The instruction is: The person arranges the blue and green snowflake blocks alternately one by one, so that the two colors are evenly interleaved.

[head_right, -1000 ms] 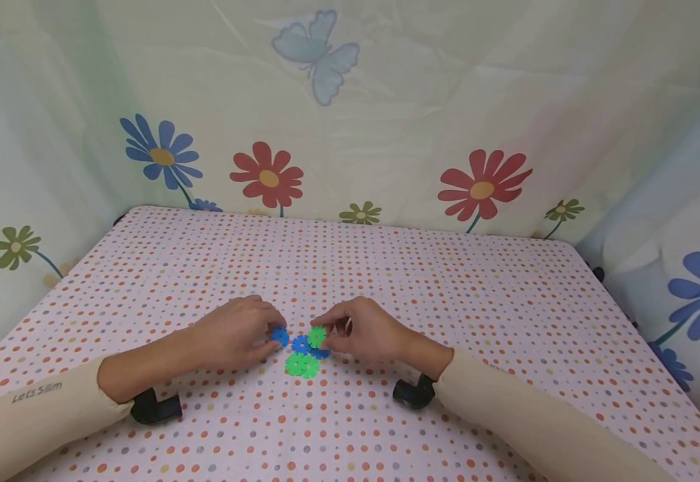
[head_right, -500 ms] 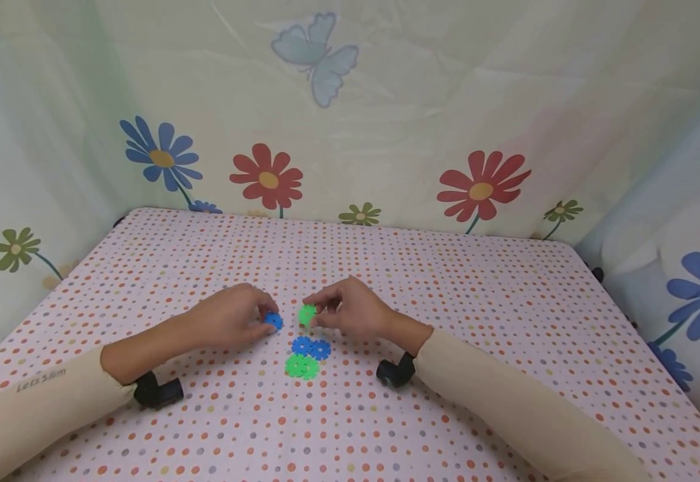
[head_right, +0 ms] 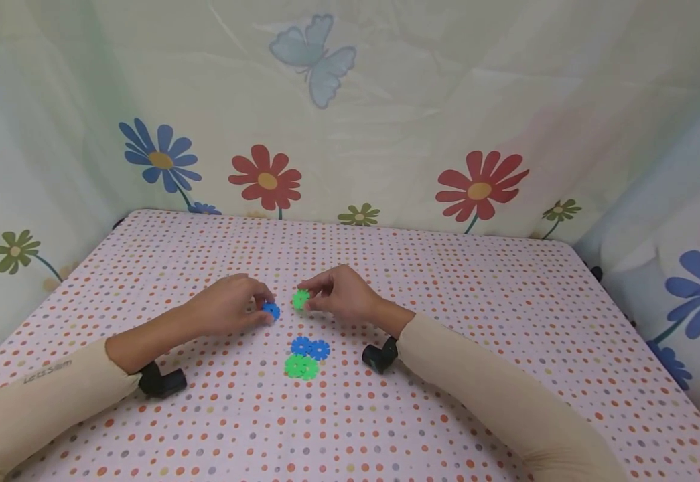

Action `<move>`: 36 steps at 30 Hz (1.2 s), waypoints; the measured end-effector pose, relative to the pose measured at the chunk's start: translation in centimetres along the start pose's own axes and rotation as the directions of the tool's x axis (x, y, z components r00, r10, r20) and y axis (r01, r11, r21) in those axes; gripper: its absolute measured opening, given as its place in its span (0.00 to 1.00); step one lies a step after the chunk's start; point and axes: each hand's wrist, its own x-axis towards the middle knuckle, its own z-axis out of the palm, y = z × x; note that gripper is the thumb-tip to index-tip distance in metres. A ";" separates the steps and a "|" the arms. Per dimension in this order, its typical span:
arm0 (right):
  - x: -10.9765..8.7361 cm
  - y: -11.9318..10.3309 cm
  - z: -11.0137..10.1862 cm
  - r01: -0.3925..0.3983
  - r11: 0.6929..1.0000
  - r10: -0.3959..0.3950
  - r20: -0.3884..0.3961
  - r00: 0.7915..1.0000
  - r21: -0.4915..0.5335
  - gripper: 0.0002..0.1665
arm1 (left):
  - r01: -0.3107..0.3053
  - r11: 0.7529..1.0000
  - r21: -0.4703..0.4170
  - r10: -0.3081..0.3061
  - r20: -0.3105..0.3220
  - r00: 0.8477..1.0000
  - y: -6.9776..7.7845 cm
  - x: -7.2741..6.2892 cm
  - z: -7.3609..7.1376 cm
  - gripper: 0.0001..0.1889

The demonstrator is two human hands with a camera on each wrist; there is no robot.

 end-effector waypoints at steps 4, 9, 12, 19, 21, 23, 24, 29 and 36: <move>0.8 0.3 0.2 -0.016 1.000 0.015 0.001 1.000 0.011 0.19 | 0.001 1.000 0.026 -0.001 -0.012 1.000 0.0 0.2 0.0 0.18; 1.5 0.4 0.4 -0.023 1.000 0.023 0.004 1.000 0.013 0.19 | 0.013 0.999 0.051 -0.013 -0.012 1.000 -0.2 0.4 0.1 0.19; 1.9 0.5 0.4 -0.032 0.999 0.032 0.010 0.999 -0.005 0.19 | 0.014 0.999 0.049 -0.013 -0.019 1.000 -0.6 0.7 0.1 0.19; 2.6 0.3 0.6 -0.054 0.999 0.054 0.032 0.998 0.003 0.19 | 0.050 0.998 0.045 -0.050 -0.008 0.999 -1.2 1.5 0.0 0.18; 2.7 0.2 0.6 -0.062 0.998 0.062 0.043 0.997 0.007 0.19 | 0.049 0.998 0.038 -0.049 -0.008 0.999 -1.3 1.7 0.0 0.18; 2.7 0.1 0.7 -0.075 0.997 0.075 0.053 0.996 0.000 0.19 | 0.045 0.998 0.035 -0.045 -0.011 0.999 -1.4 1.8 0.0 0.18; 2.7 0.0 0.7 -0.080 0.997 0.081 0.057 0.995 -0.006 0.19 | 0.044 0.999 0.031 -0.043 -0.013 0.999 -1.4 1.8 0.0 0.18; 2.7 -0.3 0.7 -0.093 0.995 0.095 0.058 0.994 -0.026 0.19 | 0.046 0.999 0.005 -0.046 -0.022 0.999 -1.7 2.0 0.2 0.17; 3.0 -0.2 0.8 -0.108 0.994 0.108 0.040 0.993 -0.004 0.17 | 0.068 0.994 -0.083 -0.071 -0.033 0.997 -2.3 2.1 0.4 0.16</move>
